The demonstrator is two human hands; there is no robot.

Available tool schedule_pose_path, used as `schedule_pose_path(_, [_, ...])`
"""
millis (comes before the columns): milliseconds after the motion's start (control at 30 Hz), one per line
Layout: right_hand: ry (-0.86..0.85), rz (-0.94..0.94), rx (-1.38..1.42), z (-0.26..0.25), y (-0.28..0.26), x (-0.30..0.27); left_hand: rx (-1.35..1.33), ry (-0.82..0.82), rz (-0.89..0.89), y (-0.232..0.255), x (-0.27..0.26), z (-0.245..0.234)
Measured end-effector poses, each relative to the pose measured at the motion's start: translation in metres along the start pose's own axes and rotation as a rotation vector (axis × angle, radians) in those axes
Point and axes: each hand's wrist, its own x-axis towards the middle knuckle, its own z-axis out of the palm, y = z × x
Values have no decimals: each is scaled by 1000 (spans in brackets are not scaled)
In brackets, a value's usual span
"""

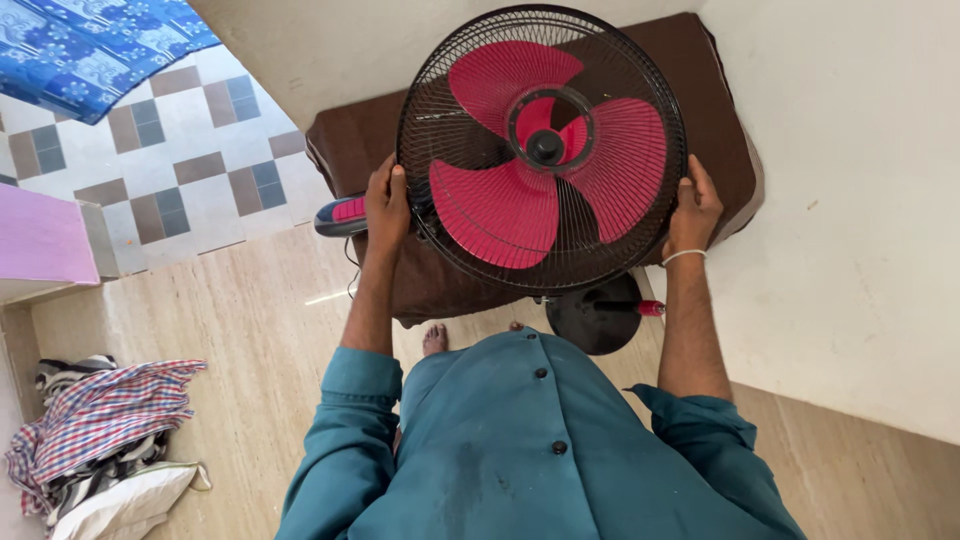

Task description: The person assembles a table fan by attaching the red fan blades to the motor hub, securing them with a cap, and then fitting the front and rear wire cages. The person uses a wrench to tighten the final cage nut.

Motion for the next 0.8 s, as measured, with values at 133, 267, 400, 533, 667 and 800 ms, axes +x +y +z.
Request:
schedule_pose_path(133, [-13, -16, -11, -4, 2, 1, -196, -55, -69, -2, 23, 3])
schedule_pose_path(267, [-17, -2, -6, -5, 2, 3, -262, -138, -134, -8, 49, 4])
schedule_pose_path(400, [-26, -1, -26, -4, 1, 6, -194, -209, -94, -25, 84, 5])
schedule_pose_path(533, [-25, 15, -39, -4, -2, 6, -186, -316, -177, -41, 118, 11])
schedule_pose_path(667, [-23, -21, -81, 0, -9, 6, -166, -387, -243, -38, 150, 22])
schedule_pose_path(800, [0, 39, -110, 1, -13, 4, -282, -504, -301, -28, 176, 33])
